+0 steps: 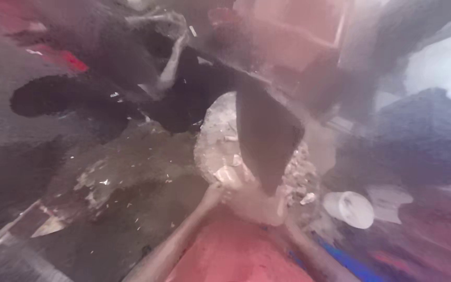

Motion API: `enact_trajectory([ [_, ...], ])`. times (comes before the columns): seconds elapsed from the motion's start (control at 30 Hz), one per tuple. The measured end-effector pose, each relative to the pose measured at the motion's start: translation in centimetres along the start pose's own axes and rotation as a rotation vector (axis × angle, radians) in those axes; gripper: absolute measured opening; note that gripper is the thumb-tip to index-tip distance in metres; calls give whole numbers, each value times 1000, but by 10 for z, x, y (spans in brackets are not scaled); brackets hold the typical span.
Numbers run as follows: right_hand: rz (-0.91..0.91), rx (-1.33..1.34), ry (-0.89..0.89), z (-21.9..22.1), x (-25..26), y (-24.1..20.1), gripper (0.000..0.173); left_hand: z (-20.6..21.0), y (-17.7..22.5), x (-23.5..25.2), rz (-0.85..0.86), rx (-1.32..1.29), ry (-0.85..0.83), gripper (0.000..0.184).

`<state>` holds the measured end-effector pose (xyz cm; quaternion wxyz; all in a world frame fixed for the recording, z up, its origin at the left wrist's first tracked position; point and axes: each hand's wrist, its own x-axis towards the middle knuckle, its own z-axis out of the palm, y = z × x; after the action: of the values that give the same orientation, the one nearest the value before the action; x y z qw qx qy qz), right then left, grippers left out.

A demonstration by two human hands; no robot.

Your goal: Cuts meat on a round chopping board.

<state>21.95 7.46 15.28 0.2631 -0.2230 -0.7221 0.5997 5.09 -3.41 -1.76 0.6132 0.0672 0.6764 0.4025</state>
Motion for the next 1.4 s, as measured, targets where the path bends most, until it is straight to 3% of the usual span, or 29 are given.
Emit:
enact_trajectory([
  [0.03,92,-76,-30,3,-8,7,44,-2,0,1,0,22,-3,33],
  [0.07,237,-228,-103,3,-15,26,43,-4,0,1,3,39,-13,32],
  [0.13,571,-556,-361,2,-25,84,53,-9,-3,0,29,53,-54,33],
  [0.2,724,-703,-453,3,-30,120,65,-13,4,-9,90,135,-33,33],
  [0.33,771,-660,-451,3,-29,118,64,-13,15,-26,516,622,204,30],
  [0.43,717,-565,-433,-7,-27,133,59,-8,12,-1,795,1108,107,42],
  [0.53,719,-421,-356,-20,-18,140,52,2,8,19,814,1257,24,44],
  [0.6,786,-367,-227,-17,-17,139,51,8,18,4,705,1232,5,42],
  [0.67,804,-377,-106,-9,-14,133,50,9,30,-15,444,1118,-17,54],
  [0.77,662,-438,-48,-10,-20,122,48,-8,21,-15,156,794,-70,59],
  [0.87,550,-430,-44,-18,-24,108,43,-38,-16,-7,149,442,-71,51],
  [1.03,501,-442,-108,-22,11,54,46,-69,-29,-18,110,90,-119,45],
  [1.2,406,-393,-145,1,17,18,34,-78,-26,-30,51,129,-150,42],
  [1.33,666,-587,-419,-5,8,75,50,-83,-25,-25,71,234,-139,49],
  [1.4,740,-687,-447,-4,5,64,51,-84,-29,-24,71,184,-136,45],
])
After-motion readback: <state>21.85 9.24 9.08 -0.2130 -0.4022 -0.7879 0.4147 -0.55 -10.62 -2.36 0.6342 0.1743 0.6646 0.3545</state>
